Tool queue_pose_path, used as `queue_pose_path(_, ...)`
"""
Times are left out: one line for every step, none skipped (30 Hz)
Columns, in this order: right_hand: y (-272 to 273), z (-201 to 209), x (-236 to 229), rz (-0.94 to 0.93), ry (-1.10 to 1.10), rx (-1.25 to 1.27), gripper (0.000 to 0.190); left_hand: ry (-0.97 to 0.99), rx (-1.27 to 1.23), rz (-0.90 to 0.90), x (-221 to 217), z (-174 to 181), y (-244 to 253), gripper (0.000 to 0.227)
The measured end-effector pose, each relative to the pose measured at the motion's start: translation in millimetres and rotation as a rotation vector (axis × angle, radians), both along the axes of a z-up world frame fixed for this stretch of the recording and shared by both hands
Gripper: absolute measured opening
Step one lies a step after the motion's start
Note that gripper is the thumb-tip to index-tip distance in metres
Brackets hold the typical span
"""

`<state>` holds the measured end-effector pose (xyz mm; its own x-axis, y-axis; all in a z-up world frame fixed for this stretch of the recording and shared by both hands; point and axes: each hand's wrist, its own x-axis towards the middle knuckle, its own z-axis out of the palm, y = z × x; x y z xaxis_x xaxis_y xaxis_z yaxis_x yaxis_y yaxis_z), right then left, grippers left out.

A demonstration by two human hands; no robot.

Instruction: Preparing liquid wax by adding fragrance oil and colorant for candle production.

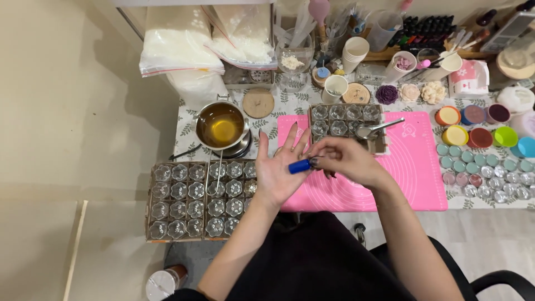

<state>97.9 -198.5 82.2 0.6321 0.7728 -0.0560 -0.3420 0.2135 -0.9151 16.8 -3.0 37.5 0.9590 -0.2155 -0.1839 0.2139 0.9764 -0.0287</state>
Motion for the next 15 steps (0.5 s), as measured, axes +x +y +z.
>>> queue_pose_path(7, 8, -1, 0.048, -0.171, -0.389, 0.018, -0.099, -0.093, -0.014, 1, -1, -1, 0.081)
queue_pose_path(-2, 2, -2, 0.040, -0.182, -0.386, 0.018, -0.111, -0.089, -0.020, 3, -2, -2, 0.081)
queue_pose_path(-11, -3, -2, -0.062, 0.064, -0.082, 0.019, -0.042, -0.038, -0.019, 5, -2, -4, 0.081)
queue_pose_path(-19, -10, -7, -0.162, 0.313, 0.232, 0.021, 0.032, 0.018, -0.021, 4, -2, -5, 0.082)
queue_pose_path(-12, -12, -7, -0.169, 0.308, 0.242, 0.021, 0.027, 0.027, -0.029, 4, -5, -6, 0.082)
queue_pose_path(-10, -13, -5, -0.109, 0.006, -0.140, 0.019, -0.053, -0.083, -0.033, 5, -8, -11, 0.081)
queue_pose_path(-8, -14, -2, -0.046, -0.293, -0.524, 0.019, -0.133, -0.195, -0.036, 8, -12, -17, 0.080)
queue_pose_path(-16, -9, -5, -0.067, -0.301, -0.520, 0.019, -0.144, -0.189, -0.055, 13, -6, -20, 0.080)
queue_pose_path(-26, -4, -8, -0.170, -0.005, -0.257, 0.022, -0.068, -0.144, -0.058, 17, 1, -24, 0.079)
queue_pose_path(-37, 1, -10, -0.262, 0.282, 0.009, 0.025, 0.007, -0.103, -0.059, 22, 6, -31, 0.079)
queue_pose_path(-38, 4, -2, -0.278, 0.267, 0.014, 0.025, -0.007, -0.103, -0.076, 31, 7, -36, 0.079)
queue_pose_path(-41, 5, 0, -0.228, 0.127, -0.132, 0.023, 0.044, -0.105, -0.088, 32, 8, -42, 0.074)
queue_pose_path(-43, 6, 2, -0.177, -0.011, -0.278, 0.021, 0.096, -0.105, -0.101, 34, 8, -49, 0.070)
queue_pose_path(-53, -1, 9, -0.191, -0.011, -0.278, 0.021, 0.094, -0.105, -0.115, 40, 10, -54, 0.070)
queue_pose_path(-62, -8, 17, -0.157, -0.041, -0.280, 0.021, 0.085, -0.072, -0.114, 46, 11, -60, 0.072)
